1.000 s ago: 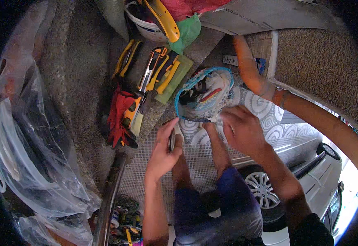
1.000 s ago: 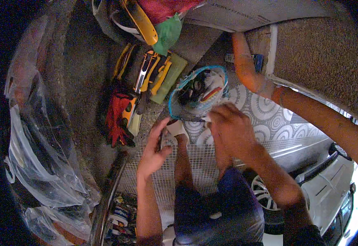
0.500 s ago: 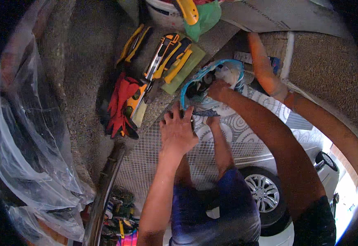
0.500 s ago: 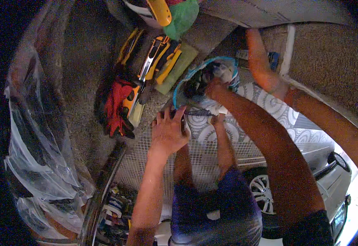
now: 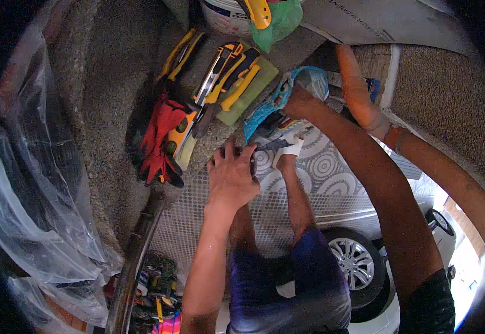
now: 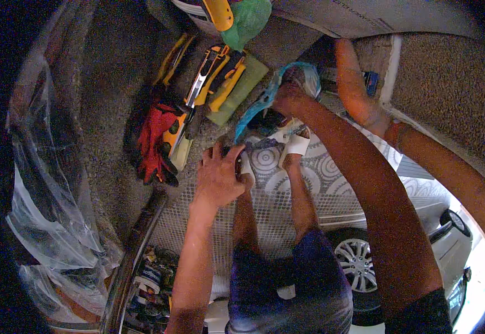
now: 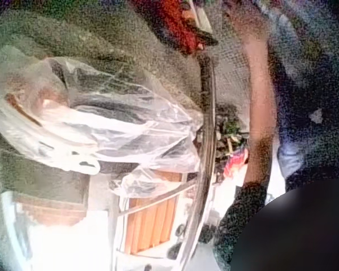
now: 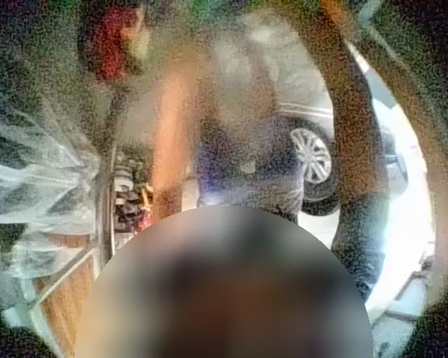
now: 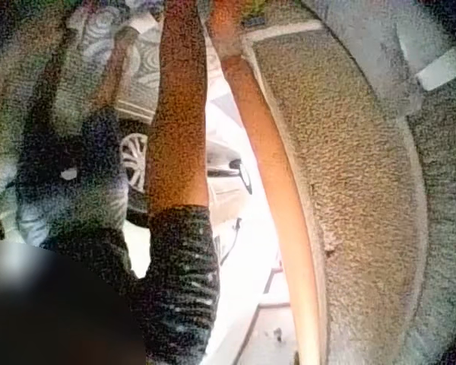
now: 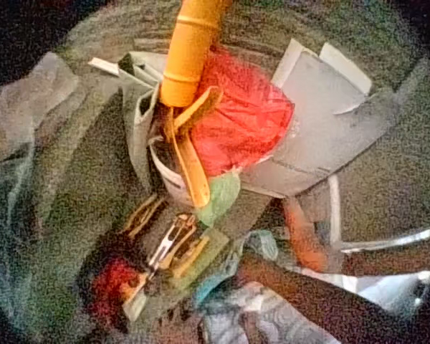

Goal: Sort and organize various hand tools and hardware components in a storage container.

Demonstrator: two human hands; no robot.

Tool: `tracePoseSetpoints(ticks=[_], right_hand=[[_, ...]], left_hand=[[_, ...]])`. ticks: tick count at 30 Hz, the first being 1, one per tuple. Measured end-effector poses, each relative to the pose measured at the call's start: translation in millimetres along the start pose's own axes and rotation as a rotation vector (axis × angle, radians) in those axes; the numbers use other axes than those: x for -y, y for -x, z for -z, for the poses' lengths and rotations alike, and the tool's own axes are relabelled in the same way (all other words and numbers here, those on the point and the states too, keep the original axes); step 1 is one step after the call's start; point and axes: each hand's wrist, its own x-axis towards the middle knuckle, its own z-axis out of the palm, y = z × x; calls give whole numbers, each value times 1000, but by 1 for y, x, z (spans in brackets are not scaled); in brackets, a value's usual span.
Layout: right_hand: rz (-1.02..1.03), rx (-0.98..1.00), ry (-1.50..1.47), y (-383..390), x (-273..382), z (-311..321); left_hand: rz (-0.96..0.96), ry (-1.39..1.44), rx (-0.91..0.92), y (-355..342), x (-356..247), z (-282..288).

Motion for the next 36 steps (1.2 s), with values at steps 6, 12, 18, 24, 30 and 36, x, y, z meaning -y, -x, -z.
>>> tracePoseSetpoints(ticks=[6,12,18,24,30,36], right_hand=[[-122,299,-18,5,1,8],[-185,243,-173,12,35,39],[-69,748,44,13,70,17],[-140,619,-40,25,46,-65],[-360,299,167,15,73,-111],[-723,145,-579,-8,94,-48]], left_hand=[[-35,12,-11,-5,-13,8],[-62,38,-37,-2,-6,3],[-76,30,-23,-2,-7,1],[-95,28,44,-11,-26,-4],[-77,-84,5,-4,-11,-12],[-65,-123,42,0,-5,-5]])
